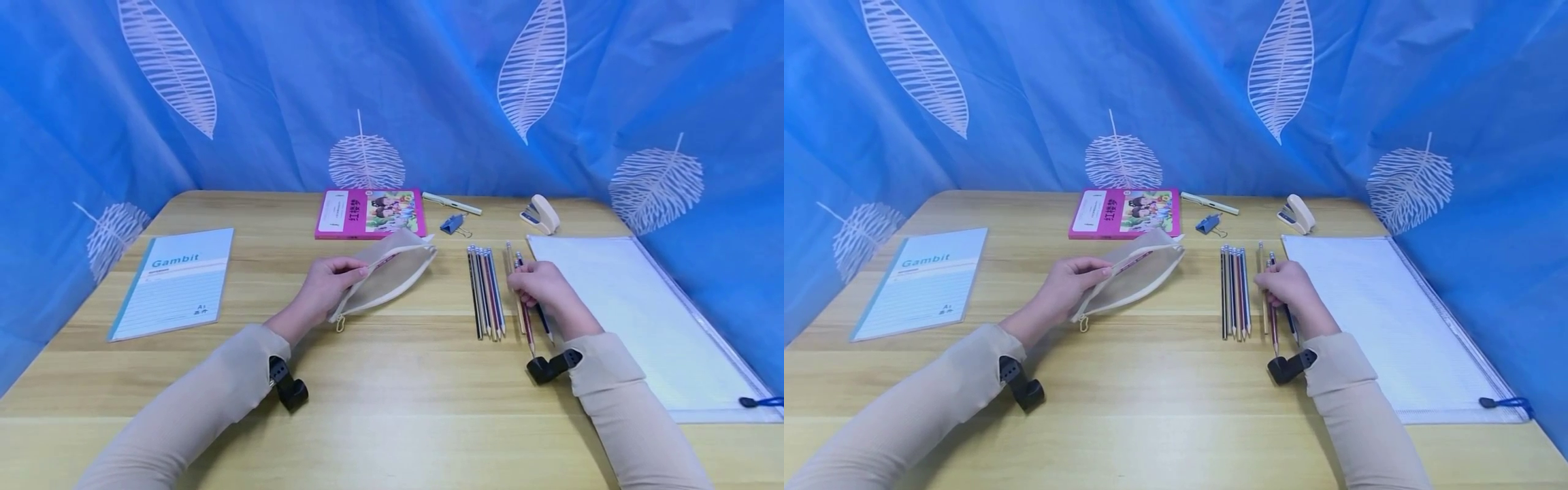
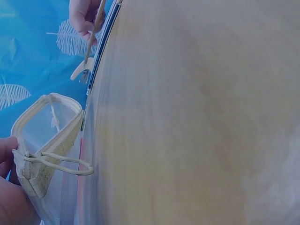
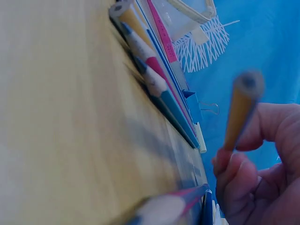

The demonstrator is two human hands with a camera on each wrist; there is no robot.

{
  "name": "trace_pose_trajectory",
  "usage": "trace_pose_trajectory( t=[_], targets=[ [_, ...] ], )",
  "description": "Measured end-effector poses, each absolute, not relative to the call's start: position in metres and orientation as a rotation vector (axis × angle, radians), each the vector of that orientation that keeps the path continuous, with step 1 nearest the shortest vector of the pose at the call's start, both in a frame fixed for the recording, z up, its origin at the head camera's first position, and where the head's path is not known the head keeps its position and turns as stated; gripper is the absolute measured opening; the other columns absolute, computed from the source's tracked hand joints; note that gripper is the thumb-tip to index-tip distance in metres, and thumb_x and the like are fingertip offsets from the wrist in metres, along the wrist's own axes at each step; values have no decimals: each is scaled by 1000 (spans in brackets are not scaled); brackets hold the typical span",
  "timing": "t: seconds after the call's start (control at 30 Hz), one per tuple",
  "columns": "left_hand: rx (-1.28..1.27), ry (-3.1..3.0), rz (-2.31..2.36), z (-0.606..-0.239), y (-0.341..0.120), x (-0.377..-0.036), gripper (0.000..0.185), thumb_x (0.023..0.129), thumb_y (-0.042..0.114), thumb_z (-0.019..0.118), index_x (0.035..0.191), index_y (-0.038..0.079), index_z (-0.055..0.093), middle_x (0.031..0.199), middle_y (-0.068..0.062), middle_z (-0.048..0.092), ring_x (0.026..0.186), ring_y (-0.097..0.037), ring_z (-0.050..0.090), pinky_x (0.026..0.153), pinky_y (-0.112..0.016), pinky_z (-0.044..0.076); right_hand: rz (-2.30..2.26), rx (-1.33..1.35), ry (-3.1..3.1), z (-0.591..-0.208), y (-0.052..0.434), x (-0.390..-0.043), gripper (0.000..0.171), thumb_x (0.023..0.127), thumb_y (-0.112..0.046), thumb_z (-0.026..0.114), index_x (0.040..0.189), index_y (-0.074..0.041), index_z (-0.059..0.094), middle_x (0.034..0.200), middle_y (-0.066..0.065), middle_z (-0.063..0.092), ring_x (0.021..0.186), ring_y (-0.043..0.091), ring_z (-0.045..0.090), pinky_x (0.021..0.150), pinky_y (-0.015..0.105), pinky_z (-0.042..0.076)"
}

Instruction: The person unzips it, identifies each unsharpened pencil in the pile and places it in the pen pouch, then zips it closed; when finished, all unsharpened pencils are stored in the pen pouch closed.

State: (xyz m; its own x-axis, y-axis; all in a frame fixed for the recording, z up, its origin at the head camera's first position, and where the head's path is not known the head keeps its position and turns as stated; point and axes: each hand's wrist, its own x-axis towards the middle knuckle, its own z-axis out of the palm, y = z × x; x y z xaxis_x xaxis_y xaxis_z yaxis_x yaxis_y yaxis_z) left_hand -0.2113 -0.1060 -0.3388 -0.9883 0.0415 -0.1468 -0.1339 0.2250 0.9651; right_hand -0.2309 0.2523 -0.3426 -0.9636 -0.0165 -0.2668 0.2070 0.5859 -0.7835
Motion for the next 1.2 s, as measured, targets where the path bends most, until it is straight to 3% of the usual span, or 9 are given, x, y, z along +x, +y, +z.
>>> trace_pose_trajectory(
  t=[0.23,0.43,0.77,1.03,1.2],
  targets=[
    [-120,2338,1856,-338,-105,-212,24,88,18,63,109,7,68,117,-9,61,101,-20,51,82,-30,45,-1807,88,2294,-341,230,-223,11,76,2,41,82,-5,35,57,-3,50,46,5,47,43,18,43],
    [-101,2329,1860,-337,-102,-211,24,88,18,64,110,8,68,116,-9,61,100,-21,52,82,-31,46,-2143,135,2090,-342,193,-219,11,84,2,40,90,-5,35,61,-1,53,49,6,52,47,17,46],
    [-63,2335,1907,-338,-96,-210,24,87,15,65,109,5,68,111,-11,63,95,-18,53,76,-25,48,-2331,215,1888,-341,143,-214,8,95,-7,42,102,-3,41,73,3,60,64,11,62,67,22,54],
    [-59,2291,1999,-343,-89,-210,23,84,13,68,105,2,68,105,-11,65,88,-14,54,70,-21,48,-2342,270,1807,-347,107,-212,4,94,-5,46,97,-3,45,72,4,62,64,11,63,65,22,54],
    [-51,2297,2001,-343,-84,-211,22,84,14,68,104,3,69,102,-10,66,85,-14,54,68,-21,47,-2297,247,1833,-351,92,-211,10,93,-3,48,101,3,48,71,4,63,64,11,63,65,23,54]
  ],
)
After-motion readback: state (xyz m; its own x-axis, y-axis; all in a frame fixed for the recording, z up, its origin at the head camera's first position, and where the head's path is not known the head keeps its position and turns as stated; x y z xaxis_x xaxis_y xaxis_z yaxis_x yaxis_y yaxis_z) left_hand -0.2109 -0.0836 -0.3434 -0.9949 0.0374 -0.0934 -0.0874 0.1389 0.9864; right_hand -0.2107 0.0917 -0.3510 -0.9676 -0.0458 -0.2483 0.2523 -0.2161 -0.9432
